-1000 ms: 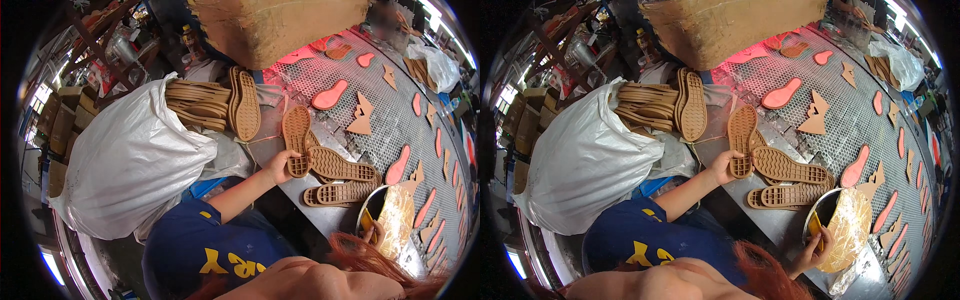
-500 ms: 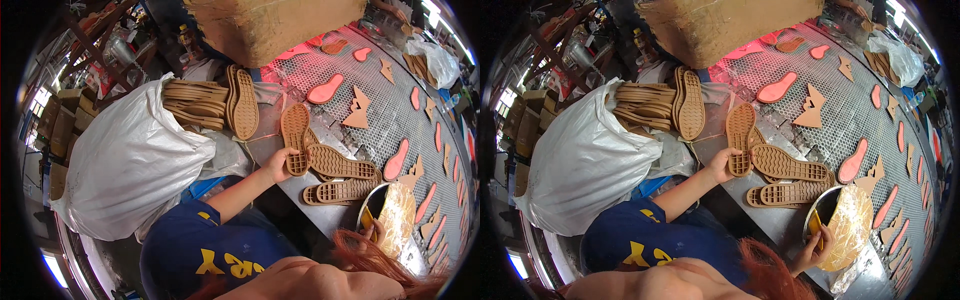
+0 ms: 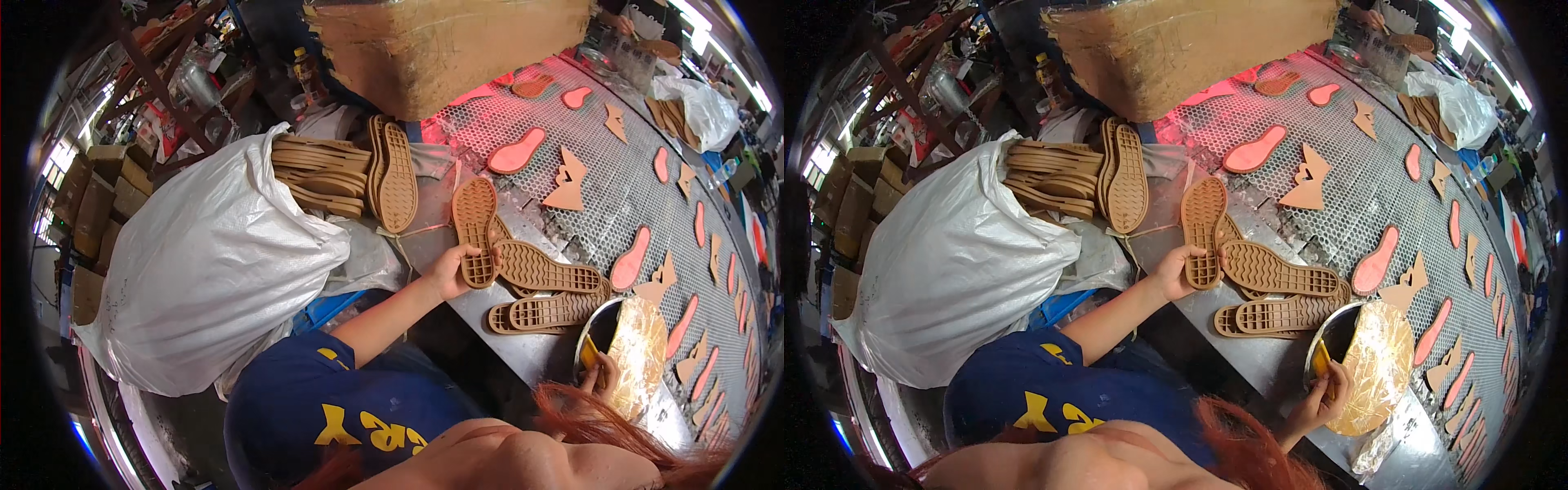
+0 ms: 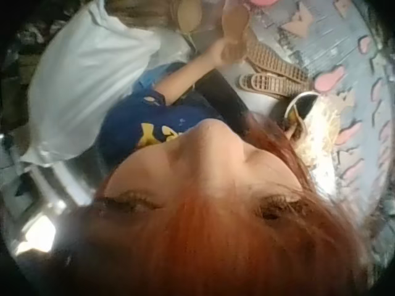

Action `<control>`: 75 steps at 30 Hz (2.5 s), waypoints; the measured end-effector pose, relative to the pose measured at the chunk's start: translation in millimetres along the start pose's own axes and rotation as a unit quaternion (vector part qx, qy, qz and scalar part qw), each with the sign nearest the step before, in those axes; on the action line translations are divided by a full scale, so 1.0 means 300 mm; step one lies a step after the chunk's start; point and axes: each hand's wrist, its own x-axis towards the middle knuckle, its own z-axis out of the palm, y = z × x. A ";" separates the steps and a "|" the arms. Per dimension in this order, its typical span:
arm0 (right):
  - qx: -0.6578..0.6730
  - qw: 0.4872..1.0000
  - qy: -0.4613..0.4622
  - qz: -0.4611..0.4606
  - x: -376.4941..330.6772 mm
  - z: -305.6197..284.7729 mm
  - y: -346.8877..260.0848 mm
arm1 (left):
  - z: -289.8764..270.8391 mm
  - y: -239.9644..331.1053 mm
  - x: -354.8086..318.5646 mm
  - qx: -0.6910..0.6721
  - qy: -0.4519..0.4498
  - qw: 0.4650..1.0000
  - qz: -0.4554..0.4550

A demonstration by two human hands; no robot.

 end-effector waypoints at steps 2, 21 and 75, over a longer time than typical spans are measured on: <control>0.006 1.000 0.005 0.010 -0.003 0.001 -0.012 | 0.018 0.010 0.009 0.012 -0.005 1.000 -0.008; -0.105 0.982 -0.077 -0.137 0.003 -0.074 0.054 | 0.050 0.014 -0.014 0.023 -0.015 0.999 -0.020; -0.024 0.996 -0.082 0.036 -0.010 -0.102 0.084 | 0.055 0.003 -0.033 0.003 0.003 1.000 0.010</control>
